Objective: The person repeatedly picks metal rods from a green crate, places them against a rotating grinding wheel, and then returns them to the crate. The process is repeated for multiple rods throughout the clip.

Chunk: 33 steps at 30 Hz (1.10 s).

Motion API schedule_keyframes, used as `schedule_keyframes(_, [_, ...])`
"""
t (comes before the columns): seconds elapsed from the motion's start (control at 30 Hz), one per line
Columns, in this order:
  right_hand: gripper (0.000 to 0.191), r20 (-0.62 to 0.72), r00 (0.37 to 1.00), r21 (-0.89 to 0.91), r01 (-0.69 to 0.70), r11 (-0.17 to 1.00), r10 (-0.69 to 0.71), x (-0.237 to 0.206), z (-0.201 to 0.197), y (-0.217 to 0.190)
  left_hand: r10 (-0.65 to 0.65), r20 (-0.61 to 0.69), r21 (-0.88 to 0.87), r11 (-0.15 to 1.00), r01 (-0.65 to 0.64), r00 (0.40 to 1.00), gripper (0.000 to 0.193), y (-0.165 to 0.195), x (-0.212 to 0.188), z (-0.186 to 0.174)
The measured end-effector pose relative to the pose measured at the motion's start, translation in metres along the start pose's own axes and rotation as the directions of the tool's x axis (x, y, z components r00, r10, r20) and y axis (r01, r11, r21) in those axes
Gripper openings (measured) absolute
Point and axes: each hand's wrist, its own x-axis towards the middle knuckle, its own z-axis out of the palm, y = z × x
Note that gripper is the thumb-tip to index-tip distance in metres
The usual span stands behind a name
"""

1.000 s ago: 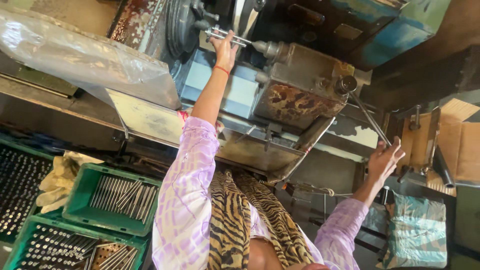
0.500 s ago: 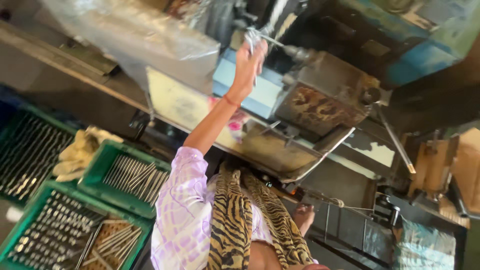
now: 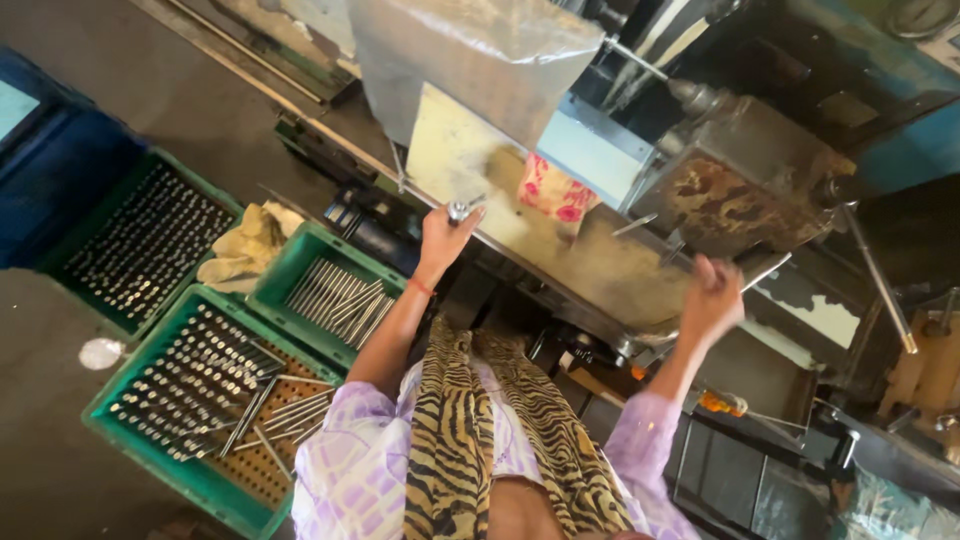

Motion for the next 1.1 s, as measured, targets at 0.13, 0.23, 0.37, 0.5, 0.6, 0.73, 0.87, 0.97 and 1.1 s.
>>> schedule_keyframes(0.13, [0.046,0.261,0.965,-0.435,0.104,0.895,0.015,0.027,0.038,-0.039,0.074,-0.079,0.261,0.964,-0.051,0.994,0.033,-0.029,-0.044,-0.048])
schedule_keyframes(0.23, [0.045,0.34,0.94,-0.358,0.093,0.929,0.037,0.032,0.038,-0.053,-0.078,-0.107,-0.081,0.994,0.069,0.991,0.034,-0.049,-0.066,-0.077])
schedule_keyframes(0.37, [0.041,0.206,0.977,0.02,-0.062,0.998,0.057,-0.002,0.028,-0.082,-0.267,-0.018,-0.686,0.705,0.182,0.963,0.033,-0.07,-0.077,-0.099])
schedule_keyframes(0.5, [0.02,0.532,0.847,0.254,-0.165,0.953,0.005,-0.094,0.054,-0.152,-0.289,-0.008,-0.853,0.502,0.144,0.957,0.029,-0.073,-0.076,-0.108])
schedule_keyframes(0.6, [0.027,0.686,0.685,0.499,-0.2,0.843,-0.244,-0.186,0.09,-0.221,-0.282,0.027,-0.879,0.449,0.157,0.959,0.037,-0.063,-0.082,-0.115])
schedule_keyframes(0.73, [0.025,0.749,0.622,0.379,-0.124,0.917,-0.226,-0.272,0.106,-0.282,-0.309,0.027,-0.936,0.326,0.132,0.951,0.026,-0.047,-0.104,-0.124])
schedule_keyframes(0.87, [0.025,0.67,0.699,0.429,-0.09,0.899,-0.25,-0.306,0.104,-0.302,-0.281,0.073,-0.917,0.358,0.176,0.957,0.019,-0.044,-0.139,-0.141])
schedule_keyframes(0.97, [0.024,0.679,0.696,0.389,-0.072,0.919,-0.233,-0.319,0.103,-0.302,-0.071,0.1,-0.869,0.479,0.121,0.993,0.018,-0.042,-0.155,-0.15])
schedule_keyframes(1.1, [0.021,0.6,0.741,0.539,-0.097,0.836,-0.301,-0.339,0.101,-0.293,-0.329,0.015,-0.91,0.387,0.149,0.944,0.019,-0.031,-0.153,-0.158])
